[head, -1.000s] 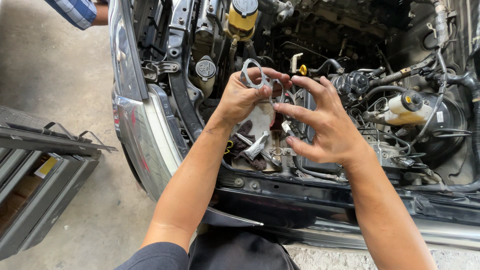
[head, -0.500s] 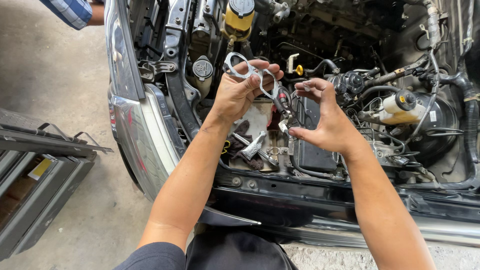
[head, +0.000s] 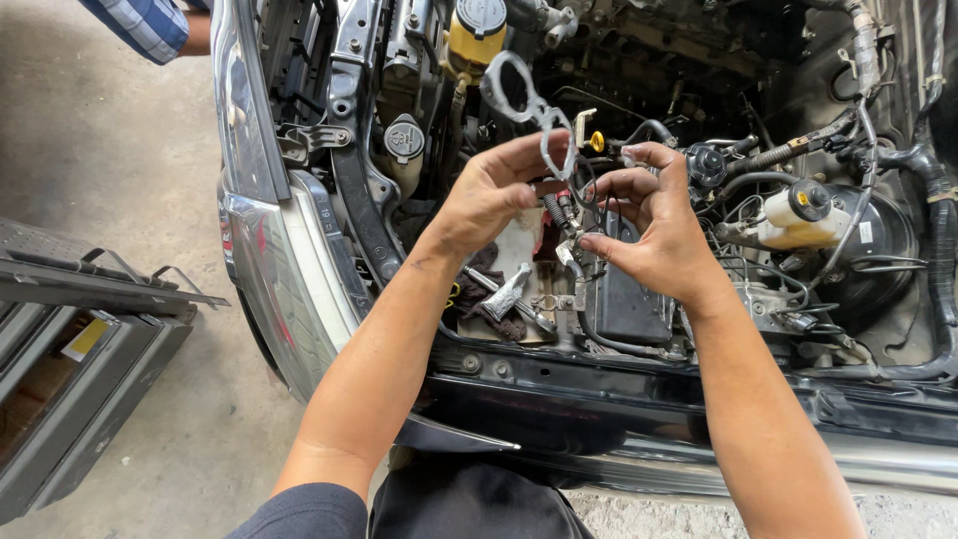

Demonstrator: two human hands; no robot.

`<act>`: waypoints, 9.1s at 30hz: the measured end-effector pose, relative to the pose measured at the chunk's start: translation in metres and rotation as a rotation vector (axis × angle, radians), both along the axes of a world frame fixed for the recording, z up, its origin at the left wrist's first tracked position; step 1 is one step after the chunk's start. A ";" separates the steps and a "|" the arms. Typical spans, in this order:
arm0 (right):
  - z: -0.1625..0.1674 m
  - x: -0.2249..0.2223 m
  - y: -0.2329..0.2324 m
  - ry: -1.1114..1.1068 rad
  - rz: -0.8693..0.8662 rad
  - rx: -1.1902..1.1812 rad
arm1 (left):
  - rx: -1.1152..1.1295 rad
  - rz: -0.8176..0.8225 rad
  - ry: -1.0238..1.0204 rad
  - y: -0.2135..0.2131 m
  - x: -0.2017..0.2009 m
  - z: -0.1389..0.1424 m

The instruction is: The person works at the open engine bay of a car, fitting exhaust manifold gaskets onto studs near the engine. They pick up each gasket, align its holes over the studs by hand, press it into place, and handle small fasteners and nearby parts while working through the gaskets one at a time.

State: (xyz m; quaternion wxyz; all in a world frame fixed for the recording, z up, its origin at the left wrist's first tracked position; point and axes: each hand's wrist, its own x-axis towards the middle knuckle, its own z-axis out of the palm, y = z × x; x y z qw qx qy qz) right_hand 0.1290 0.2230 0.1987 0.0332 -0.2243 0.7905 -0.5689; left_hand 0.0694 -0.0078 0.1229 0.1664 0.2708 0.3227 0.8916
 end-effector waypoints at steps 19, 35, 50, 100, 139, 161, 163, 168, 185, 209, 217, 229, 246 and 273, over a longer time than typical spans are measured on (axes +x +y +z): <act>0.015 0.019 -0.008 0.369 -0.031 0.048 | -0.159 0.082 0.061 0.003 0.011 0.013; 0.016 0.028 -0.023 0.289 0.092 -0.009 | -0.191 0.121 0.042 0.006 0.008 -0.001; 0.023 0.033 -0.031 0.219 0.061 -0.179 | -0.210 0.135 0.065 0.005 0.008 0.001; 0.022 0.016 -0.035 0.239 -0.051 -0.161 | -0.205 0.059 0.050 0.013 0.014 0.010; 0.014 0.031 -0.007 0.177 0.099 -0.099 | -0.234 0.082 0.075 0.005 -0.001 -0.006; 0.010 0.075 0.004 0.200 -0.002 0.085 | -0.206 0.055 0.166 0.015 0.006 -0.001; 0.013 0.080 0.008 0.159 -0.006 0.056 | -0.224 0.056 0.164 0.015 0.008 0.002; 0.021 0.065 0.012 0.161 -0.043 0.150 | -0.268 0.050 0.144 0.015 0.010 0.009; 0.012 0.067 0.010 0.248 -0.070 0.156 | -0.224 0.085 0.182 0.025 0.014 0.010; 0.009 0.071 0.018 0.327 -0.176 0.280 | -0.185 0.116 0.217 0.029 0.015 0.008; 0.008 0.068 0.016 0.167 -0.149 0.116 | -0.246 0.100 0.256 0.030 0.019 0.011; 0.014 0.073 0.011 0.155 -0.129 0.167 | -0.240 0.160 0.216 0.035 0.019 0.008; -0.012 0.063 0.025 0.008 -0.005 -0.253 | -0.195 0.135 0.201 0.039 0.018 0.004; 0.009 0.077 0.010 0.430 -0.182 0.345 | -0.230 0.165 0.168 0.039 0.020 0.008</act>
